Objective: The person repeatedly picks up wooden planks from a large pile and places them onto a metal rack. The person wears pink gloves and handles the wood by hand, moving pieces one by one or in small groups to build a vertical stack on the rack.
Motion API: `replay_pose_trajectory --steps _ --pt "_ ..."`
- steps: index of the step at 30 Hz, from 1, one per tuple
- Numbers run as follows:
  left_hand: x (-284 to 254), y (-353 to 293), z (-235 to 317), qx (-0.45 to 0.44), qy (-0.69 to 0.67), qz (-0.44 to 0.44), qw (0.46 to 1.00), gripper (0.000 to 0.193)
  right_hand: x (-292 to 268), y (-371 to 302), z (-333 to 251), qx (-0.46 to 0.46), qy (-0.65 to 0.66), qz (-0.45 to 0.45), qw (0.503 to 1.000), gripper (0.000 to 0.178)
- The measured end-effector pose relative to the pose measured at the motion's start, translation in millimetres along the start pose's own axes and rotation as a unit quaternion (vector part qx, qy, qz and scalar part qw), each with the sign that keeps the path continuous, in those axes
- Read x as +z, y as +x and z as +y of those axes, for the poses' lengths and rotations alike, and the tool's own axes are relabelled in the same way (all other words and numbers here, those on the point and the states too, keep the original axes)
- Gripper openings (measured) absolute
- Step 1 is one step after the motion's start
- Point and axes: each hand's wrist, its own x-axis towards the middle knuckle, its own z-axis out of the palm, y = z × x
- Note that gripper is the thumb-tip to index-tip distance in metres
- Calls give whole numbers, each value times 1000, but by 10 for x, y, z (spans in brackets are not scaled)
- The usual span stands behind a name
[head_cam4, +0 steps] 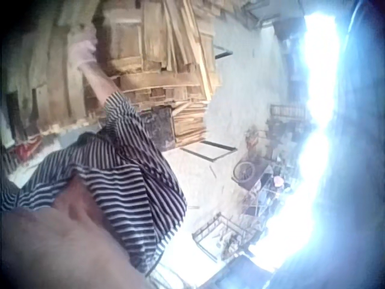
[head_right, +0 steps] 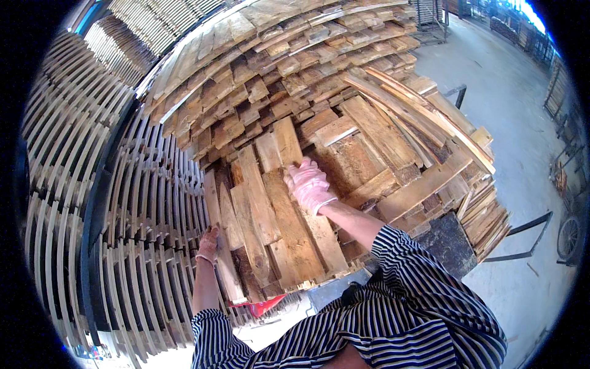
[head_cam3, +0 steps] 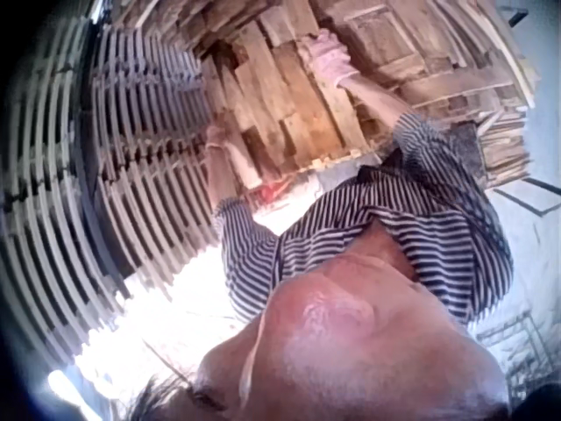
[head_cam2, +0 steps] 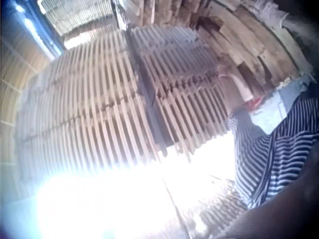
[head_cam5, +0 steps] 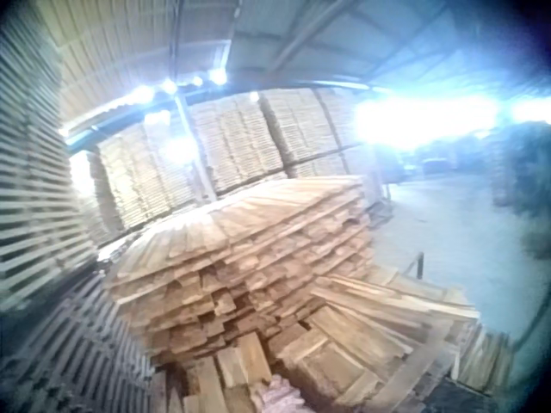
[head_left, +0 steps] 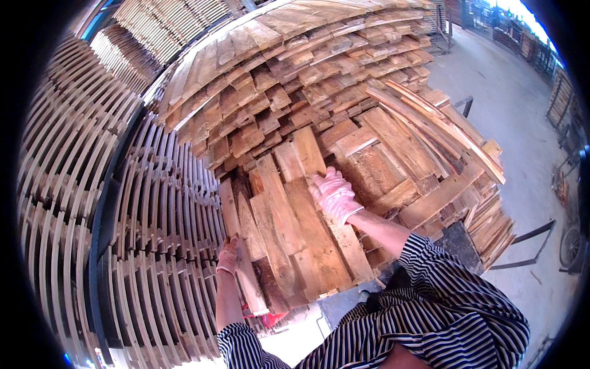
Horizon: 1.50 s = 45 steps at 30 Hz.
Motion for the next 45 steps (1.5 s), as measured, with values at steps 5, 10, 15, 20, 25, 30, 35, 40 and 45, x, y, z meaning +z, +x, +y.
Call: replay_pose_trajectory --steps 5,10,15,20,25,30,35,40,45 --pt "-324 -129 -271 -50 -88 -33 994 87 184 -51 -224 -7 -14 11 1000 65" --pt "-205 145 -855 142 -219 -113 959 65 523 148 59 96 159 -93 978 89" --pt "-213 570 -1008 364 235 -45 900 51 748 372 473 33 111 -38 993 87" --pt "-293 454 -782 411 473 -63 777 58 768 176 410 69 148 -40 986 75" --pt "-342 137 -453 -45 -152 -117 980 81 473 188 152 80 165 -188 965 86" --pt "-648 180 -328 53 0 -56 997 85 -110 77 256 -43 97 -116 988 91" --pt "186 -97 256 164 206 149 953 78 -1371 -143 1549 -1 -152 270 951 71" --pt "1316 -1212 2063 283 -75 -41 955 67 -2605 -169 3020 253 -67 25 965 70" --pt "2935 -1287 2965 76 -292 -254 919 68 -3082 -317 3114 181 99 -222 953 85"
